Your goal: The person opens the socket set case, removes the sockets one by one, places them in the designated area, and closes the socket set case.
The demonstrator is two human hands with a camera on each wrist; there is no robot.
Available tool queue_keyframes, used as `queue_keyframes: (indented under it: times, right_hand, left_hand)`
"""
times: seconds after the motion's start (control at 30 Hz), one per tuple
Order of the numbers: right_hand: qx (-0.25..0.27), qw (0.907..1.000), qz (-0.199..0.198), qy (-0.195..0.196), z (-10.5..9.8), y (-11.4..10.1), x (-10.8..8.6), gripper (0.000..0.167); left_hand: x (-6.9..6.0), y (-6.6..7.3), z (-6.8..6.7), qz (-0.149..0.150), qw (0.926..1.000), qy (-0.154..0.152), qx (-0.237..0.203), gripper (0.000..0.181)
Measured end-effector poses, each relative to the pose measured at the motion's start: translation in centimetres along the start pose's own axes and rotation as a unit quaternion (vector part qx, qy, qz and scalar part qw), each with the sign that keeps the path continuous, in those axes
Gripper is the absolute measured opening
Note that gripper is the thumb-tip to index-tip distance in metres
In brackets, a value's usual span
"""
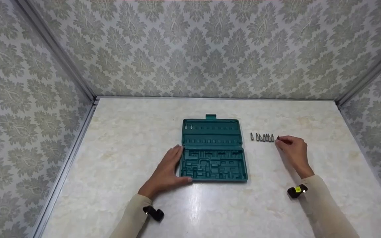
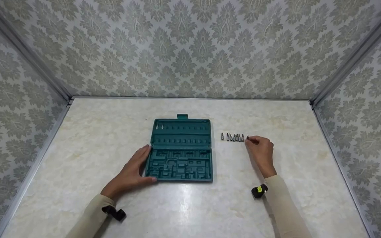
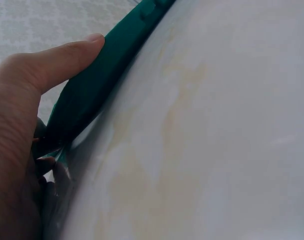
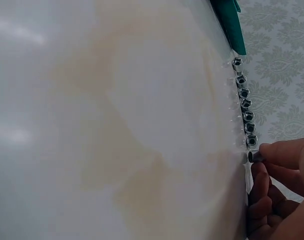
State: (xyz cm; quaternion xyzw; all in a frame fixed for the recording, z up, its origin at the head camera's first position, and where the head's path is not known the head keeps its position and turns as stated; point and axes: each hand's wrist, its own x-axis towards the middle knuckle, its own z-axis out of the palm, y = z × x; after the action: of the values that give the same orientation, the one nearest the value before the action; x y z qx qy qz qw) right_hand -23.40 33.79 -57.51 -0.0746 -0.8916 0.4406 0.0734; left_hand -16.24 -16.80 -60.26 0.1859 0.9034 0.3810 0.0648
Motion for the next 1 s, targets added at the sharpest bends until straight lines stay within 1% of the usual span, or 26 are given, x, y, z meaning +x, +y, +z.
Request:
queue_keyframes:
  times: [0.17, 0.33, 0.6, 0.77, 0.93, 1.0]
  right_hand:
    - [-0.012, 0.9999, 0.006, 0.003, 0.1, -0.4, 0.3, 0.030]
    - [-0.017, 0.9997, 0.015, 0.012, 0.4, -0.6, 0.6, 0.028]
    - [-0.038, 0.9988, 0.013, 0.026, 0.8, -0.5, 0.8, 0.026]
    - [-0.034, 0.9990, 0.011, 0.028, 0.8, -0.7, 0.8, 0.028]
    - [-0.019, 0.9986, 0.013, 0.047, 1.0, -1.2, 0.5, 0.033]
    - [-0.012, 0.9987, 0.006, 0.049, 1.3, -1.6, 0.4, 0.033]
  left_hand:
    - [-0.1, 0.0, 0.0, 0.008, 1.0000, 0.005, -0.001, 0.131]
    - [-0.2, 0.1, 0.0, 0.008, 0.9999, 0.006, 0.001, 0.131]
    - [-0.2, 0.1, -0.1, 0.012, 0.9999, 0.009, -0.004, 0.131]
    - [0.0, 0.0, 0.1, 0.007, 0.9999, 0.008, -0.001, 0.131]
    - [0.0, -0.1, 0.1, 0.008, 1.0000, 0.004, 0.001, 0.131]
    - [0.0, -0.2, 0.1, 0.008, 1.0000, 0.003, 0.002, 0.131]
